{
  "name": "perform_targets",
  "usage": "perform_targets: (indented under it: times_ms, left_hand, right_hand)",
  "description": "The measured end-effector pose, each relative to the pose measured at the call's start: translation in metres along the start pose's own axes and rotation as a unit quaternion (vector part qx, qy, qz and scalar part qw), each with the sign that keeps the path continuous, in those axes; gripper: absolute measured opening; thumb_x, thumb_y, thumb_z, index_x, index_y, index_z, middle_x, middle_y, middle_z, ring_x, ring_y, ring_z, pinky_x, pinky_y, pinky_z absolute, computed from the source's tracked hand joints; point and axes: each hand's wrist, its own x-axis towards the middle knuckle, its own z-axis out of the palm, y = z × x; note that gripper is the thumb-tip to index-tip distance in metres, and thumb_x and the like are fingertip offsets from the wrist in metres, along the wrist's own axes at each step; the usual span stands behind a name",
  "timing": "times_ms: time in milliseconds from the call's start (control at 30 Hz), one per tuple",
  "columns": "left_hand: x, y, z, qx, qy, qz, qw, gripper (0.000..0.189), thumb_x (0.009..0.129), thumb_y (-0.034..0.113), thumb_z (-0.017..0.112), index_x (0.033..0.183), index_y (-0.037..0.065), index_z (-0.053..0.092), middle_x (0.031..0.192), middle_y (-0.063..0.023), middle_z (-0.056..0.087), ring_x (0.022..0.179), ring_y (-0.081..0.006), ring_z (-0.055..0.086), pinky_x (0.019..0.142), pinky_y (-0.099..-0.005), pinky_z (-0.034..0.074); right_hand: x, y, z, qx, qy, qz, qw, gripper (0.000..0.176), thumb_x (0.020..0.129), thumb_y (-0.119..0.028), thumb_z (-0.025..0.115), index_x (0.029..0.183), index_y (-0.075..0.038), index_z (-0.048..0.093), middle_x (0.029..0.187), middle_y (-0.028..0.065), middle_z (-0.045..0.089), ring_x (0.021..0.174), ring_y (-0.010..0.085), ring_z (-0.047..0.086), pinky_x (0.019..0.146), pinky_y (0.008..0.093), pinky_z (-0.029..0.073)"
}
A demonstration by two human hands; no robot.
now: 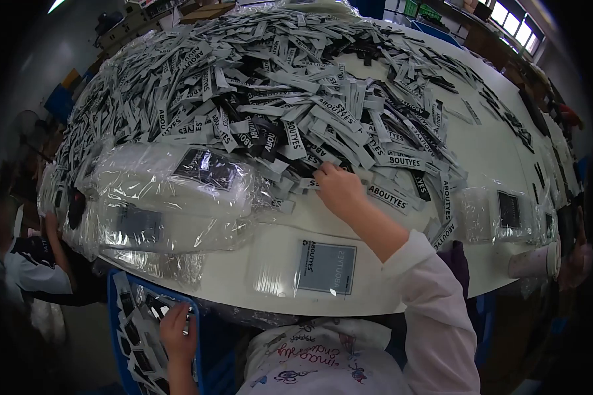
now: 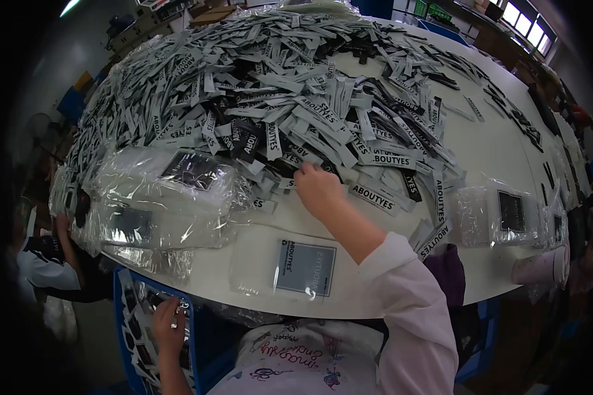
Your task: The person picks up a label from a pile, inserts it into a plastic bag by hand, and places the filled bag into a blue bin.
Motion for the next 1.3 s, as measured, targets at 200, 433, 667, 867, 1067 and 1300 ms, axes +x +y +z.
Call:
perform_targets:
  times_ms: [200,433,667,867,1067,1300]
  left_hand:
    - [0.029,0.048,0.024,-0.159,0.0,0.061,0.985,0.016,0.072,0.004,0.062,0.088,0.003,0.063,0.081,-0.0116,0.063,0.076,-0.0277,0.061,0.066,-0.035,0.047]
    - [0.076,0.167,0.057,-0.25,-0.097,0.306,0.913,0.033,0.073,0.023,0.065,0.101,0.006,0.059,0.106,-0.0089,0.058,0.101,-0.0253,0.054,0.086,-0.0374,0.042]
    - [0.085,0.171,0.085,-0.056,-0.124,0.414,0.9,0.055,0.07,0.037,0.066,0.117,0.012,0.049,0.124,-0.011,0.045,0.115,-0.0279,0.042,0.093,-0.0416,0.034]
    - [0.086,0.191,0.04,-0.176,-0.172,0.313,0.917,0.038,0.071,0.023,0.066,0.106,0.008,0.059,0.112,-0.0107,0.055,0.104,-0.0277,0.051,0.085,-0.0394,0.041]
    - [0.086,0.199,0.04,-0.343,-0.174,0.2,0.901,0.045,0.069,0.026,0.067,0.109,0.009,0.056,0.115,-0.0143,0.051,0.106,-0.0307,0.048,0.086,-0.0402,0.039]
    - [0.075,0.198,0.055,-0.298,-0.06,0.332,0.893,0.065,0.063,0.037,0.07,0.119,0.013,0.047,0.127,-0.0169,0.039,0.114,-0.0345,0.039,0.092,-0.0439,0.034]
  right_hand:
    - [-0.01,0.007,-0.064,0.202,0.151,0.142,0.957,0.009,0.079,-0.01,0.058,0.086,-0.005,0.057,0.09,0.0073,0.06,0.071,0.02,0.059,0.064,0.0288,0.046]
    - [-0.088,0.007,-0.149,0.475,0.325,0.182,0.797,0.008,0.085,-0.005,0.053,0.083,0.0,0.047,0.081,0.0125,0.063,0.066,0.0116,0.056,0.064,0.0216,0.044]
    - [-0.213,-0.026,-0.1,0.287,0.408,0.189,0.846,0.01,0.083,-0.002,0.054,0.086,-0.001,0.045,0.064,0.0082,0.056,0.054,0.0162,0.056,0.052,0.0247,0.045]
    - [-0.231,-0.023,-0.081,0.348,0.407,0.251,0.806,0.015,0.086,-0.01,0.052,0.075,-0.002,0.047,0.059,0.0062,0.051,0.049,0.0121,0.049,0.047,0.0234,0.038]
    - [-0.226,-0.035,-0.097,0.567,0.246,0.426,0.661,0.02,0.088,-0.019,0.052,0.076,-0.004,0.046,0.06,0.0003,0.047,0.047,0.0083,0.045,0.042,0.0223,0.034]
    - [-0.195,-0.069,-0.121,0.448,0.118,0.381,0.8,0.042,0.073,-0.018,0.071,0.105,-0.003,0.048,0.076,0.0088,0.06,0.071,0.0161,0.06,0.063,0.0281,0.048]
